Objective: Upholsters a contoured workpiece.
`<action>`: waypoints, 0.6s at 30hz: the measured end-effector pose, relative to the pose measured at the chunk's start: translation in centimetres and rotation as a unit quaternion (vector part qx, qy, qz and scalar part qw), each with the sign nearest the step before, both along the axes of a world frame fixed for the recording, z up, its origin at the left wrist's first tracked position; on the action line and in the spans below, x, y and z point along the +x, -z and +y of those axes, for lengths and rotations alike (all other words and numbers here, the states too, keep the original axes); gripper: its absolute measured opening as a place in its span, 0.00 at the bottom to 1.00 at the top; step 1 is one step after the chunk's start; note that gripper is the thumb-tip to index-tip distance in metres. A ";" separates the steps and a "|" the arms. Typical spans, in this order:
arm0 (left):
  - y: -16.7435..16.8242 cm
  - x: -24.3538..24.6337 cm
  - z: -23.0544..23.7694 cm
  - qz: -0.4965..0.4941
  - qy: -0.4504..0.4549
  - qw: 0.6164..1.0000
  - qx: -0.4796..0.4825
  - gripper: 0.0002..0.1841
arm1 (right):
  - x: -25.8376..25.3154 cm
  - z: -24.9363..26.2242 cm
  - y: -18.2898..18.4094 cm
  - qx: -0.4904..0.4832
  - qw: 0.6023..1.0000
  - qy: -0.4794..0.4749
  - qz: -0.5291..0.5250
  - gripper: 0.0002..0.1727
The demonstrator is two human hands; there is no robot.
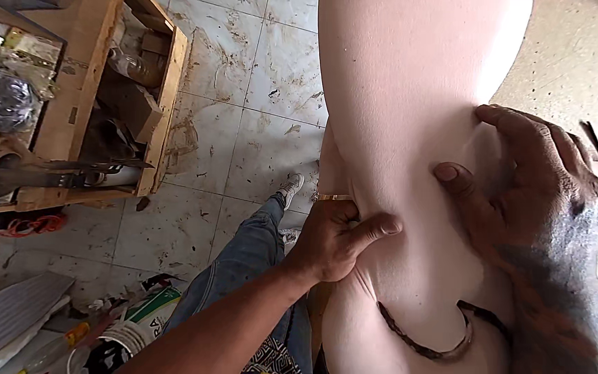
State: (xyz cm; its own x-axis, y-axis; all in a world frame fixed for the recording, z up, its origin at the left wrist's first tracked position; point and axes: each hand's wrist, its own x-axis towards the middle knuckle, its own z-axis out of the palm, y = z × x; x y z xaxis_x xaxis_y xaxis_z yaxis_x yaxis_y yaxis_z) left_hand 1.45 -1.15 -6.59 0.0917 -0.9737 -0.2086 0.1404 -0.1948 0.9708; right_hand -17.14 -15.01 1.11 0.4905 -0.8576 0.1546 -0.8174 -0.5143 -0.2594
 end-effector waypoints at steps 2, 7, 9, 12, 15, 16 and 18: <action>0.5 0.0 0.0 0.017 0.005 1.000 -0.012 0.20 | 0.0 0.0 -0.1 0.000 1.000 -0.002 -0.002 0.41; 0.7 0.0 -0.4 0.101 0.031 0.994 0.000 0.20 | 0.1 0.0 0.0 -0.001 1.000 0.000 0.001 0.41; 0.5 0.3 -0.5 0.138 0.052 0.989 0.021 0.20 | 0.2 0.0 0.1 -0.002 1.000 -0.003 -0.002 0.41; 0.2 1.5 -0.1 0.083 0.107 0.991 0.020 0.26 | 0.0 0.0 0.1 -0.001 1.000 0.000 0.001 0.41; -0.2 3.2 -0.2 0.013 0.195 0.981 0.004 0.25 | 0.0 0.0 0.1 0.005 1.000 0.005 0.003 0.41; -0.3 3.7 -0.5 0.006 0.228 0.974 0.007 0.25 | 0.1 0.1 0.1 0.006 1.000 0.007 0.003 0.41; -0.5 4.5 -1.1 -0.002 0.280 0.960 0.005 0.25 | 0.1 0.0 0.0 0.007 1.000 0.010 0.002 0.41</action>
